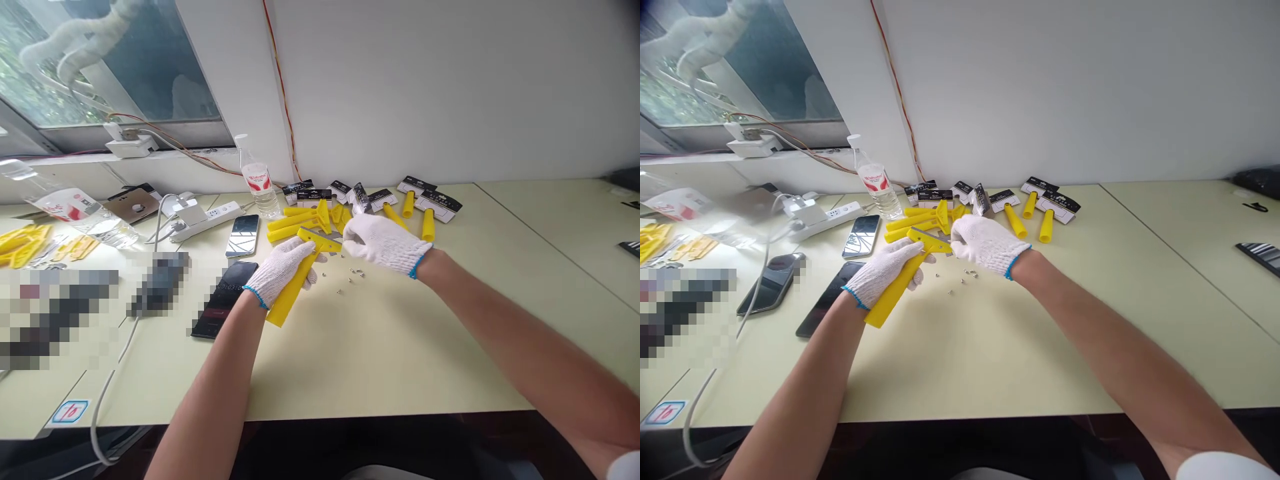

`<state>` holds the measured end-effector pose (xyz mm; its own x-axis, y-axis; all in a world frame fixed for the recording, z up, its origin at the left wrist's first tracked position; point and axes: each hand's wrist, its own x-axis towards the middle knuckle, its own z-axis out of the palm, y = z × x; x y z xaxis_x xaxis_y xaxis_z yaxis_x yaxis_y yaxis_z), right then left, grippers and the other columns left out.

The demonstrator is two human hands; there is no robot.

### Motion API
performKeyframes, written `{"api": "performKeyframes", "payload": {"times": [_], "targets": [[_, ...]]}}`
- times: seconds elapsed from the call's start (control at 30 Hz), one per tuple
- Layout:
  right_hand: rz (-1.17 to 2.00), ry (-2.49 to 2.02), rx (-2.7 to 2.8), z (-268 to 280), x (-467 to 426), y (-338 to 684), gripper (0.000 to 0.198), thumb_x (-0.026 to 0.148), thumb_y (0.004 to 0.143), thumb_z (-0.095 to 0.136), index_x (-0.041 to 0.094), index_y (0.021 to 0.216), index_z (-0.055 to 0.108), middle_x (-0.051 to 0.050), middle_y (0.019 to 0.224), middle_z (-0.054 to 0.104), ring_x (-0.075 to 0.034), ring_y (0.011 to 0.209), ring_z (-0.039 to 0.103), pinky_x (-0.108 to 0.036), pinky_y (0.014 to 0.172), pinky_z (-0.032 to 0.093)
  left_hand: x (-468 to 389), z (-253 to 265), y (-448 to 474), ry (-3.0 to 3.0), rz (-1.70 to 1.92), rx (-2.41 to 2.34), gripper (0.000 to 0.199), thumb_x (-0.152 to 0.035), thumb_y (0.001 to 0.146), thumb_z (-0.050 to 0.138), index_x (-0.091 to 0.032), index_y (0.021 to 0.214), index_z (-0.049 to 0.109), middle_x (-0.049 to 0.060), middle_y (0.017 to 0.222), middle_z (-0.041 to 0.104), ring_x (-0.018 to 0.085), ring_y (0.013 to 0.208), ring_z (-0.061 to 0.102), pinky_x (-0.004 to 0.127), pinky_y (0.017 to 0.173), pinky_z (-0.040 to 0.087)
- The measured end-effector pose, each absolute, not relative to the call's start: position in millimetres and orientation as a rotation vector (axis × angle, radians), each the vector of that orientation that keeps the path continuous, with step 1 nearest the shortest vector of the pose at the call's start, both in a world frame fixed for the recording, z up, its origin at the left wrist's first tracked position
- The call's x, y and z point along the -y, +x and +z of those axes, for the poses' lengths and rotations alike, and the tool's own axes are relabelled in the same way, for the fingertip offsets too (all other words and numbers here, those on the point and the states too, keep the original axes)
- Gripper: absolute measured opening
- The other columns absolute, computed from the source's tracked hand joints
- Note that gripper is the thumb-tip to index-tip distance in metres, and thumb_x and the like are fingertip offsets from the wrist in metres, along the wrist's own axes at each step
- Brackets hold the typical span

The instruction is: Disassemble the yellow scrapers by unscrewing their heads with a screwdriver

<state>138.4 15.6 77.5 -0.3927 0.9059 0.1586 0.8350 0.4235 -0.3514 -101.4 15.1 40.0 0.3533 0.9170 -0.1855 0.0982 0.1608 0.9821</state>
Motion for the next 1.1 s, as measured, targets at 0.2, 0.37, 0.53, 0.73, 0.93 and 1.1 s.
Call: {"api": "performKeyframes", "payload": {"times": [0.2,0.37,0.53,0.73,0.93,1.1], "targets": [[0.592,-1.551,2.396,31,-17,142,0.008,0.023,0.09,0.064,0.021,0.089,0.072,-0.005,0.096,0.076,-0.02,0.083,0.066,-0.028,0.067,0.043,-17,38,-96,1.262,0.855,-1.043,0.031,-0.043,0.096,0.064,-0.019,0.115,0.06,0.011,0.118,0.072,0.013,0.064,0.07,0.029,0.062,0.06],[0.609,-1.539,2.363,26,-16,141,0.013,0.029,0.092,0.064,0.022,0.085,0.073,-0.005,0.093,0.076,-0.02,0.082,0.066,-0.028,0.067,0.042,-18,34,-95,1.25,0.801,-1.096,0.026,-0.037,0.096,0.062,-0.02,0.116,0.064,0.009,0.109,0.073,0.01,0.057,0.064,0.026,0.057,0.055],[0.671,-1.666,2.057,35,-14,146,0.026,0.042,0.099,0.056,0.022,0.085,0.066,-0.002,0.083,0.069,-0.016,0.069,0.058,-0.028,0.06,0.04,-18,29,-93,1.209,0.748,-1.169,0.028,-0.042,0.095,0.067,-0.017,0.107,0.064,0.008,0.1,0.072,0.01,0.053,0.06,0.026,0.053,0.049],[0.713,-1.671,2.026,38,-16,134,0.041,0.06,0.101,0.05,0.022,0.085,0.059,-0.002,0.074,0.054,-0.015,0.063,0.042,-0.03,0.056,0.033,-14,28,-89,1.388,0.57,-1.279,0.037,-0.05,0.098,0.06,-0.018,0.081,0.061,0.002,0.052,0.057,0.014,0.047,0.054,0.025,0.052,0.044],[0.301,-1.913,1.987,46,-6,171,0.045,0.065,0.093,0.058,0.021,0.085,0.061,-0.012,0.088,0.059,-0.027,0.081,0.055,-0.04,0.07,0.041,-17,30,-89,1.315,0.841,-1.271,0.031,-0.044,0.091,0.069,-0.021,0.078,0.052,-0.001,0.062,0.06,0.011,0.045,0.052,0.024,0.048,0.044],[0.25,-2.456,2.079,38,14,233,0.042,0.061,0.092,0.062,0.021,0.079,0.06,-0.015,0.087,0.063,-0.029,0.076,0.062,-0.041,0.067,0.042,-15,40,-92,1.51,0.931,-1.405,0.028,-0.04,0.09,0.066,-0.02,0.073,0.055,-0.002,0.048,0.056,0.012,0.047,0.053,0.023,0.054,0.047]]}}
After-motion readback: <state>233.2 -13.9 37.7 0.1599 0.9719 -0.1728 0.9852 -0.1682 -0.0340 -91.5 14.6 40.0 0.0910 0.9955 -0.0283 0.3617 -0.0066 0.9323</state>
